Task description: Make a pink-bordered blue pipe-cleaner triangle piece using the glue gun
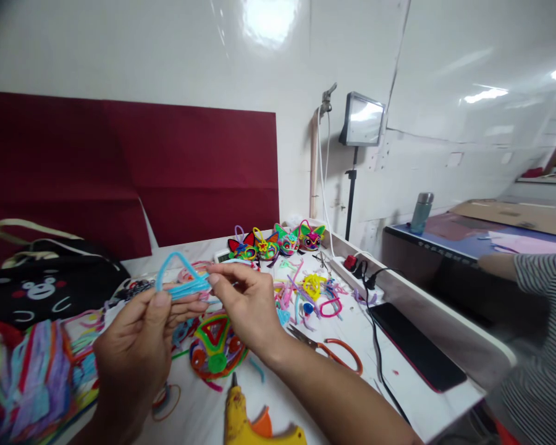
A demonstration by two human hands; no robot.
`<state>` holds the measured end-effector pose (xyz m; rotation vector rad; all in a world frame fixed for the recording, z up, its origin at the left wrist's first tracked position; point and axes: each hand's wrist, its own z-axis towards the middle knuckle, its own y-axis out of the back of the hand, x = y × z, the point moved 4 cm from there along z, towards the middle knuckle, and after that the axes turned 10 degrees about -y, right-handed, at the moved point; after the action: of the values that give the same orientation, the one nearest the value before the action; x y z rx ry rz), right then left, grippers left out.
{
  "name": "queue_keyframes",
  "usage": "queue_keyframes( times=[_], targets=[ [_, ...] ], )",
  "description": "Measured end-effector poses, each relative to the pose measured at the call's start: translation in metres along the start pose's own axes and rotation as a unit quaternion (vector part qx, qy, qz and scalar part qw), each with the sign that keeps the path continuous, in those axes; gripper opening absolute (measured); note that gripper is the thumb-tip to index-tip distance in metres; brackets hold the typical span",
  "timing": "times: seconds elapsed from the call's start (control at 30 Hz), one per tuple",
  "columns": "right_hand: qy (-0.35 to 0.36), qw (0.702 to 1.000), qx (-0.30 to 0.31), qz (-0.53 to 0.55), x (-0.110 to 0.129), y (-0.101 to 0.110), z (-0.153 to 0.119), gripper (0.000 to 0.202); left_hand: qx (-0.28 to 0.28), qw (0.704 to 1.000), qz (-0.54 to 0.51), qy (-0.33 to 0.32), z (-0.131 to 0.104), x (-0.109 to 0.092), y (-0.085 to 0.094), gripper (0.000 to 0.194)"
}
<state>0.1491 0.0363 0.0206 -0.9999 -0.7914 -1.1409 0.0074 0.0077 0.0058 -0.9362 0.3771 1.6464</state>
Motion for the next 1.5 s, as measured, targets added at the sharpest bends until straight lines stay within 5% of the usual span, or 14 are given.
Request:
queue_keyframes(
  times=[0.13,0.3,0.57,1.07,1.3,1.5],
  targets=[
    [0.148,0.981,-0.002,-0.129,0.011,0.004,-0.003,0.014,0.002,1.000,0.009,-0.009,-0.001,-0.001,0.001,0.022],
    [0.331,0.905,-0.032,-0.266,0.024,0.002,-0.011,0.015,0.007,1.000,0.012,-0.001,-0.004,-0.002,0.000,0.021],
    [0.416,0.851,-0.035,-0.319,0.019,0.002,-0.015,0.018,0.010,0.999,-0.020,0.025,-0.003,0.001,0.001,0.019],
    [0.350,0.907,-0.006,-0.236,0.021,0.002,-0.011,0.016,0.019,0.996,-0.066,0.052,-0.003,0.002,-0.001,0.018],
    [0.197,0.971,0.029,-0.134,0.012,0.002,-0.004,0.015,0.019,0.998,-0.039,0.038,-0.002,0.000,0.000,0.017],
    [0.136,0.987,0.012,-0.088,0.011,-0.003,-0.009,0.021,0.003,0.999,0.038,-0.018,0.000,-0.002,0.003,0.020]
  ],
)
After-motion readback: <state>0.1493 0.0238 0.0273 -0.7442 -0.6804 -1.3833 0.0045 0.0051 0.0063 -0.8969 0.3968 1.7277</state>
